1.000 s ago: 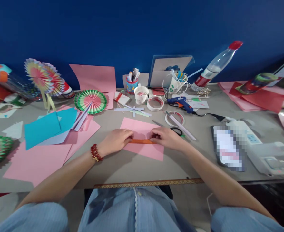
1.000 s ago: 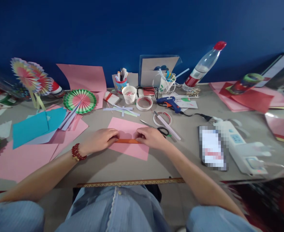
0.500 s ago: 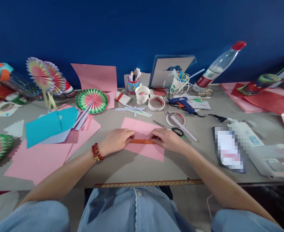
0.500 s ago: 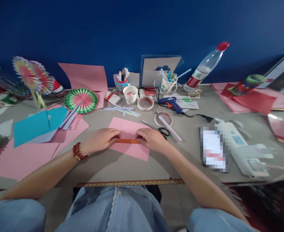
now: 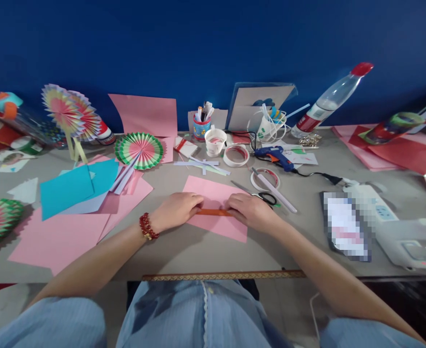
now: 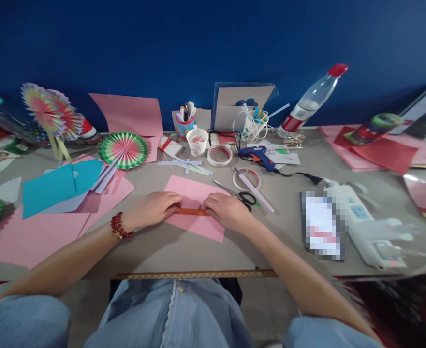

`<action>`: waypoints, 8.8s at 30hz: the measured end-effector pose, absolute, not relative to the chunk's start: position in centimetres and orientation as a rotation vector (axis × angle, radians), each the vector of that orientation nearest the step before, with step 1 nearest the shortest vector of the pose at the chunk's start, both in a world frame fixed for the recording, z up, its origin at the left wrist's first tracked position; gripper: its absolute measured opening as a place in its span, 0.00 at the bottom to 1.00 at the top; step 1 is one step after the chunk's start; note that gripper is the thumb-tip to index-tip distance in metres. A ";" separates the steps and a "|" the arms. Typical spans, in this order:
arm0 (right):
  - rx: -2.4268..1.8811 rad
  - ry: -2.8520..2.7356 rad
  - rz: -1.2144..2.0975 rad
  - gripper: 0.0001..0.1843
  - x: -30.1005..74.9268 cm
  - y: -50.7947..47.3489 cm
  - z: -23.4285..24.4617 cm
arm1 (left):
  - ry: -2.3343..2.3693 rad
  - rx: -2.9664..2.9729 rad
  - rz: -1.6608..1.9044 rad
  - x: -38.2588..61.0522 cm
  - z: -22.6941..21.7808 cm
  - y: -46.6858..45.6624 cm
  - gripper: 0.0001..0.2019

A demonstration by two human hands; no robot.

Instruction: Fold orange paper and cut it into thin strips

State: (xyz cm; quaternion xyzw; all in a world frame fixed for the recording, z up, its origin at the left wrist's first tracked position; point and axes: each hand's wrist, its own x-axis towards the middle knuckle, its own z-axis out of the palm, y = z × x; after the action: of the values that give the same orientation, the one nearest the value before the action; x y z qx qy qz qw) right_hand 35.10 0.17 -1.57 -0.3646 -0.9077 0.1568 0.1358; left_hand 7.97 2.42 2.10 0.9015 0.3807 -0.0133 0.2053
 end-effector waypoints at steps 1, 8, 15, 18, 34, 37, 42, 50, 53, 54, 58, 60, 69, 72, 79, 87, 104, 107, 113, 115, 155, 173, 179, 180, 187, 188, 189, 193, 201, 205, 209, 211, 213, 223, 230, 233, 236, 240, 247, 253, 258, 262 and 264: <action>-1.039 -2.656 0.362 0.11 35.0 0.0 -1.8 | 1.063 2.515 -0.035 8.0 2.0 2.4 0.06; -0.896 -2.716 0.069 0.20 34.4 -0.6 -3.2 | 1.079 2.493 -0.006 7.8 1.5 2.4 0.06; -0.849 -2.707 0.084 0.20 34.7 -0.3 -3.6 | 1.016 2.438 -0.015 6.4 1.6 3.3 0.06; -0.847 -2.712 0.107 0.19 34.8 -0.2 -3.6 | 1.002 2.398 -0.010 5.5 1.8 3.5 0.08; -0.844 -2.716 0.225 0.20 35.0 0.1 -3.5 | 1.159 2.397 -0.012 4.4 2.0 3.7 0.09; -0.843 -2.711 0.245 0.21 35.1 0.2 -3.4 | 1.127 2.404 -0.025 3.7 1.6 4.0 0.08; -0.843 -2.713 0.232 0.21 35.1 0.2 -3.4 | 1.117 2.418 -0.022 3.3 1.3 4.0 0.10; -0.831 -2.721 0.230 0.21 35.0 0.3 -3.1 | 1.182 2.467 -0.040 4.2 1.8 3.2 0.12; -0.827 -2.725 0.210 0.22 35.1 0.3 -3.1 | 1.183 2.490 -0.053 4.4 2.0 3.1 0.12; -0.825 -2.724 0.208 0.22 35.1 0.3 -3.0 | 1.181 2.495 -0.058 4.4 2.1 3.1 0.12; -0.821 -2.724 0.225 0.21 35.1 0.3 -2.9 | 1.177 2.501 -0.037 4.7 2.3 2.8 0.12; -0.831 -2.725 0.223 0.22 35.1 0.2 -2.9 | 1.168 2.480 0.002 5.2 2.4 2.6 0.11; -0.854 -2.694 0.292 0.23 35.1 0.2 -2.9 | 1.056 2.444 0.018 7.6 1.9 3.8 0.11; -0.858 -2.693 0.324 0.21 35.1 0.2 -2.9 | 1.021 2.459 -0.013 8.3 1.8 4.3 0.10; -0.887 -2.729 0.311 0.21 35.3 0.2 -3.0 | 1.009 2.499 -0.035 8.4 1.0 4.4 0.08; -0.879 -2.722 0.274 0.23 35.2 0.2 -3.0 | 1.003 2.534 -0.021 7.9 0.8 4.2 0.07; -0.890 -2.736 0.258 0.22 35.3 0.3 -3.0 | 1.059 2.476 -0.032 5.1 1.5 4.3 0.05; -0.892 -2.733 0.279 0.22 35.3 0.3 -2.9 | 1.062 2.444 -0.028 3.8 1.2 4.6 0.05; -0.901 -2.731 0.294 0.22 35.3 0.3 -2.6 | 1.102 2.375 -0.008 2.8 1.7 4.9 0.07; -0.905 -2.727 0.308 0.21 35.3 0.3 -2.6 | 1.108 2.358 -0.006 2.7 1.9 4.9 0.08; -0.896 -2.698 0.371 0.22 35.2 0.2 -2.4 | 1.172 2.404 0.063 0.6 1.2 3.9 0.12; -0.827 -2.631 0.358 0.19 34.9 0.5 -2.7 | 0.689 2.979 0.238 6.2 -2.0 -0.3 0.22; -0.804 -2.589 0.412 0.19 35.1 0.6 -2.7 | 0.699 2.923 0.353 5.2 -2.1 0.2 0.19; -0.801 -2.592 0.412 0.19 35.1 0.6 -2.7 | 0.705 2.919 0.383 5.0 -2.2 0.3 0.18; -0.779 -2.631 0.317 0.15 34.9 0.2 -2.1 | 0.913 2.861 0.476 5.0 -3.1 0.8 0.11; -0.758 -2.635 0.292 0.15 34.8 0.2 -2.1 | 0.945 2.832 0.490 5.1 -3.1 0.7 0.11; -0.732 -2.636 0.261 0.15 34.8 0.2 -2.0 | 0.967 2.806 0.500 5.2 -3.0 0.7 0.11; -0.680 -2.626 0.146 0.14 34.7 0.1 -2.0 | 0.951 2.784 0.497 5.1 -2.8 0.7 0.11; -0.699 -2.606 0.189 0.15 35.0 0.3 -2.5 | 0.948 2.707 0.469 3.7 -1.5 1.5 0.11; -0.708 -2.605 0.185 0.16 35.1 0.3 -2.7 | 0.905 2.816 0.368 3.3 -0.7 1.9 0.11; -0.713 -2.592 0.197 0.16 35.1 0.3 -2.8 | 0.831 3.026 0.216 3.1 -0.2 2.2 0.10; -0.716 -2.591 0.204 0.17 35.1 0.4 -2.8 | 0.827 3.088 0.184 3.1 -0.1 2.2 0.10; -0.714 -2.593 0.206 0.17 35.1 0.4 -2.8 | 0.841 3.118 0.178 3.0 -0.2 2.2 0.09; -0.713 -2.599 0.233 0.16 35.0 0.4 -2.6 | 0.625 3.144 0.385 2.0 -0.5 2.3 0.13; -0.721 -2.586 0.252 0.16 35.1 0.3 -2.7 | 0.733 3.030 0.366 1.7 -1.0 2.3 0.12; -0.713 -2.592 0.262 0.16 35.0 0.3 -2.6 | 0.787 2.984 0.351 1.4 -1.1 2.3 0.11; -0.722 -2.595 0.264 0.16 35.1 0.3 -2.6 | 0.868 2.928 0.371 0.9 -1.2 2.1 0.11; -0.748 -2.592 0.298 0.15 35.1 0.2 -2.6 | 0.918 2.821 0.430 0.5 -1.3 1.9 0.12; -0.736 -2.594 0.314 0.15 35.2 0.3 -2.5 | 0.926 2.713 0.495 0.3 -1.6 1.9 0.12; -0.750 -2.590 0.336 0.15 35.2 0.3 -2.5 | 0.924 2.695 0.528 -0.7 -2.0 1.9 0.11; -0.738 -2.600 0.327 0.15 35.3 0.3 -2.6 | 0.945 2.776 0.492 -1.0 -2.2 1.6 0.10; -0.742 -2.604 0.313 0.15 35.2 0.3 -2.5 | 0.905 2.982 0.419 -0.9 -2.3 1.4 0.09; -0.745 -2.603 0.308 0.15 35.1 0.3 -2.3 | 0.866 3.048 0.409 -0.9 -2.3 1.4 0.09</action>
State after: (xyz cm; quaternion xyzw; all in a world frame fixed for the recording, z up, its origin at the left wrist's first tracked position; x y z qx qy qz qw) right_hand 35.13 0.27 -2.32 -0.2675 -0.9346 0.1106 0.2066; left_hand -0.95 1.36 -2.34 0.9536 0.2711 0.1280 -0.0266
